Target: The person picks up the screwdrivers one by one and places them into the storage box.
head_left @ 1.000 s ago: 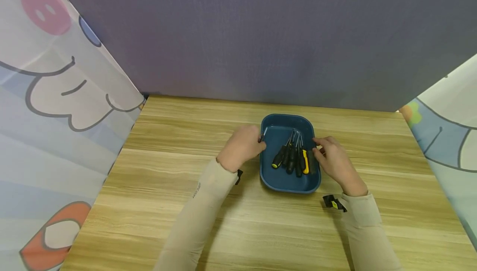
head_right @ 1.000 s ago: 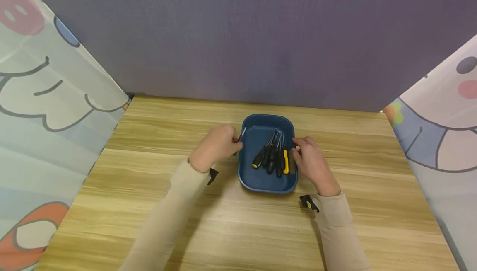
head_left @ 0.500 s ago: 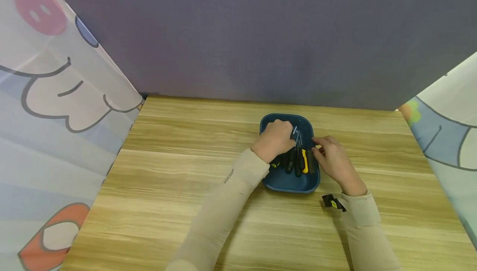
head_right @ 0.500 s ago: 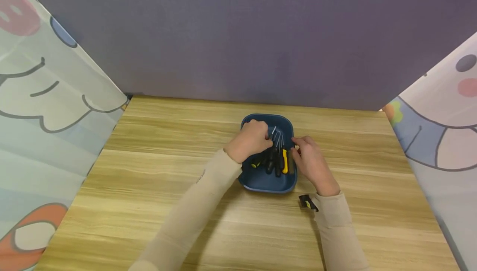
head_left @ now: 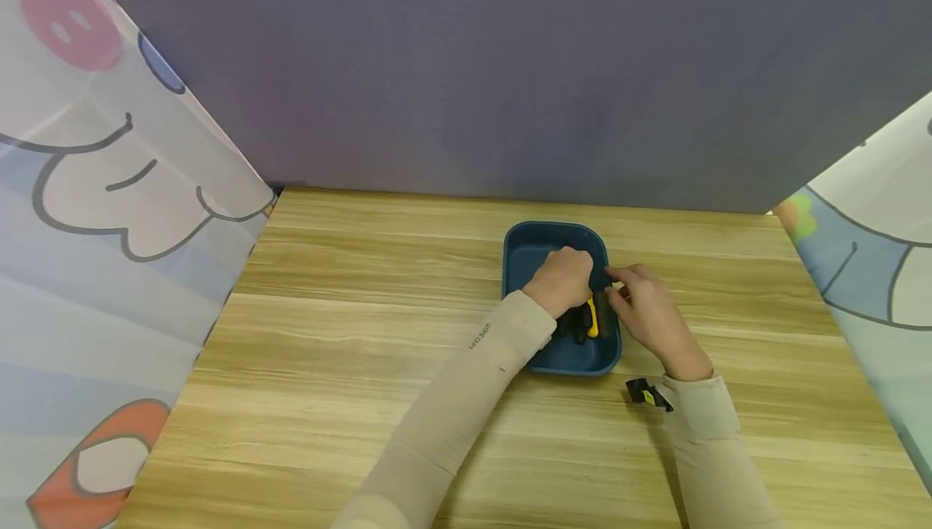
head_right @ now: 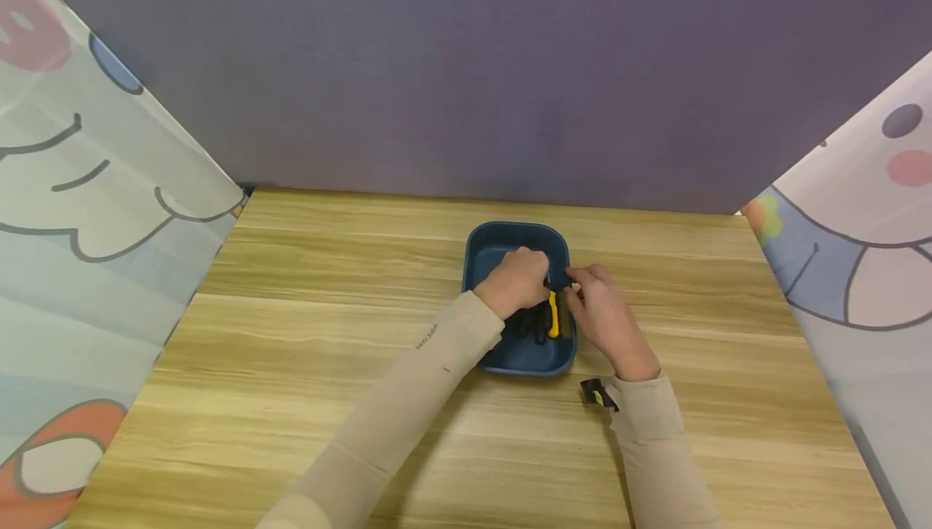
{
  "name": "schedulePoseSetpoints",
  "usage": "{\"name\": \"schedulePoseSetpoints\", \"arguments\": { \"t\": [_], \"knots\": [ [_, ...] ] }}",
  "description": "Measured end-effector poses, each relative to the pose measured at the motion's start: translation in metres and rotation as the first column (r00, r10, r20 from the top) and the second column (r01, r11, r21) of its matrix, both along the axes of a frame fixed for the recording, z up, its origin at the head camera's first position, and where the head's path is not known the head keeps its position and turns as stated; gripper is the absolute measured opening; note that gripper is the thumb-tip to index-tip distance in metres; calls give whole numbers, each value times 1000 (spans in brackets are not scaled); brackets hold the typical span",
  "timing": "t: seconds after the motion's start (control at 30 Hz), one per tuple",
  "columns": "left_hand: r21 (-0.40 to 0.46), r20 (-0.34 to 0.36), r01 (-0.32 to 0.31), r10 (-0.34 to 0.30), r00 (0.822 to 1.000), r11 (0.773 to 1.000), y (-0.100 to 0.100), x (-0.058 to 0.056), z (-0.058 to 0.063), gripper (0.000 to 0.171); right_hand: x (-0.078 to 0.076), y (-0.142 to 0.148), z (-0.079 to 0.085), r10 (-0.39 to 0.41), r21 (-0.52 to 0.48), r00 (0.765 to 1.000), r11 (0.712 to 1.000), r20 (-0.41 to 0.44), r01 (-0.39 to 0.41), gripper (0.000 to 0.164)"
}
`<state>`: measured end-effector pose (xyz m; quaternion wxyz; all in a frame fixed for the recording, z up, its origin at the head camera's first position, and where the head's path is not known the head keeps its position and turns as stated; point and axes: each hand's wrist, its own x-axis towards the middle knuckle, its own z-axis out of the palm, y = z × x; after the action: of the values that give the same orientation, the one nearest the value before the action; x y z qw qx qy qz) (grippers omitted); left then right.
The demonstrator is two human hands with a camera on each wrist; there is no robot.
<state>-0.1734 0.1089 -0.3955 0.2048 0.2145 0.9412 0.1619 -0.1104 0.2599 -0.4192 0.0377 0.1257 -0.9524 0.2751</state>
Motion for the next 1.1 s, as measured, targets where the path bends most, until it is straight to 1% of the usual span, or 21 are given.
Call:
{"name": "schedulePoseSetpoints", "arguments": {
  "t": [0.27,0.53,0.77,0.87,0.97,1.1],
  "knots": [
    [30,-17,-4,4,1000,1000,-1,0,0,10,-1,0,2,9,-3,1000,1000,-2,-9,34],
    [8,-16,-13,13,1000,1000,-1,3,3,13,-1,0,0,14,-3,1000,1000,-16,-14,33],
    [-21,-54,28,-29,998,999,-7,7,5,11,1,-1,-1,12,-11,999,1000,-39,-13,32],
    [-28,-54,28,-30,998,999,-8,9,8,10,2,-1,-2,12,-14,998,1000,-64,-13,31],
    [-21,-53,23,-24,998,1000,-10,12,14,10,3,-1,-3,11,-13,994,1000,-108,-12,30],
    [8,-64,22,-22,998,1000,-17,18,23,15,4,-2,-5,2,-13,984,1000,-176,-4,28]
  ]
}}
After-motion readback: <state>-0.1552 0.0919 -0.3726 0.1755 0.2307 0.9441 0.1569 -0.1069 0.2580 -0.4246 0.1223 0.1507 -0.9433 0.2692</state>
